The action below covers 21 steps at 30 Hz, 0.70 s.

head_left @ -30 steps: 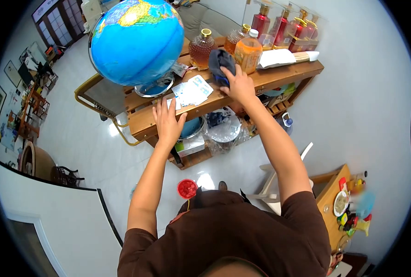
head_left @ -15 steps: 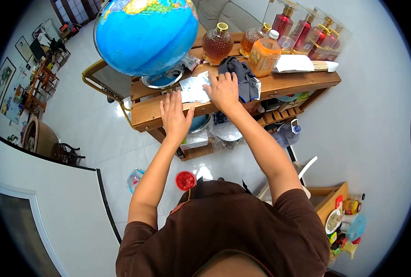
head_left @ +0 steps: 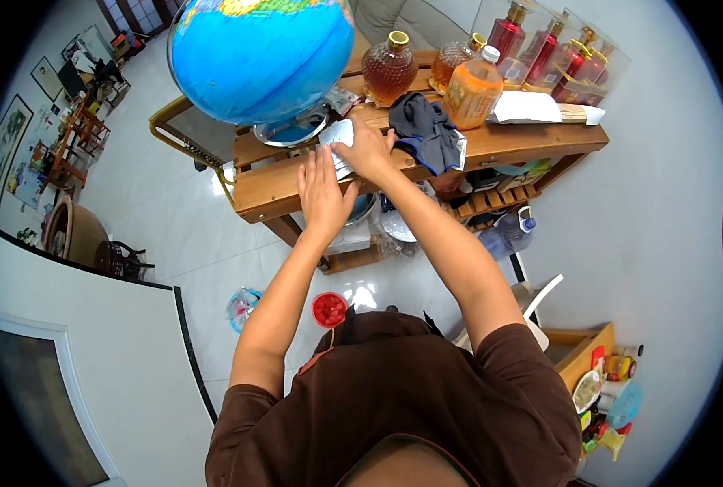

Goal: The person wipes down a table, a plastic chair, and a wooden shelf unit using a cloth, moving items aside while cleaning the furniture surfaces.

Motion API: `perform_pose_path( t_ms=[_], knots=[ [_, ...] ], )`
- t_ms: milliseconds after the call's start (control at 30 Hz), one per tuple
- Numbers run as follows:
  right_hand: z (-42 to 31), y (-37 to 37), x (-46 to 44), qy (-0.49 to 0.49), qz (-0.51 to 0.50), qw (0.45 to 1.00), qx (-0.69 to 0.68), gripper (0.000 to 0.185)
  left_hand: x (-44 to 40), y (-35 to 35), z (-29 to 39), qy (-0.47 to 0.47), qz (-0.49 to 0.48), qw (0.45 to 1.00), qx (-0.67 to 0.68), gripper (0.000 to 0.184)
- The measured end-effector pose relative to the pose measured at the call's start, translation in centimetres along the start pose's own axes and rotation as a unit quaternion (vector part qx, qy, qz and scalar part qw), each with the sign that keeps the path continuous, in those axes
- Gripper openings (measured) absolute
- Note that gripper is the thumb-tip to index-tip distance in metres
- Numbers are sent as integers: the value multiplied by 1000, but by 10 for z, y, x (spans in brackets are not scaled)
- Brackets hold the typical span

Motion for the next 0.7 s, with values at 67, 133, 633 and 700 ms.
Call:
perform_pose_path(
  t_ms=[67,133,633,700],
  knots=[
    [-5,5,3,-21,12,999,-33,78,1,-4,-1,-6,16,999,28,91],
    [-12,3,8,-42,8,997,-57,77,2,-4,-4,-9,21,998,53,92],
    [-59,0,31,-288,-139,942,101,52,13,-44,-54,-73,128,965,218,70],
    [-58,-1,28,-282,-125,946,97,49,7,-41,-61,-86,118,969,199,69]
  ],
)
Point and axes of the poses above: each hand's wrist, its own x-axis away from the middle knuckle, its own y-axis out of the palm, z = x × y, the point moved 10 cm from there along -x, towards the middle knuckle, and after that the axes turned 8 degrees about y, right-handed, at the moved point
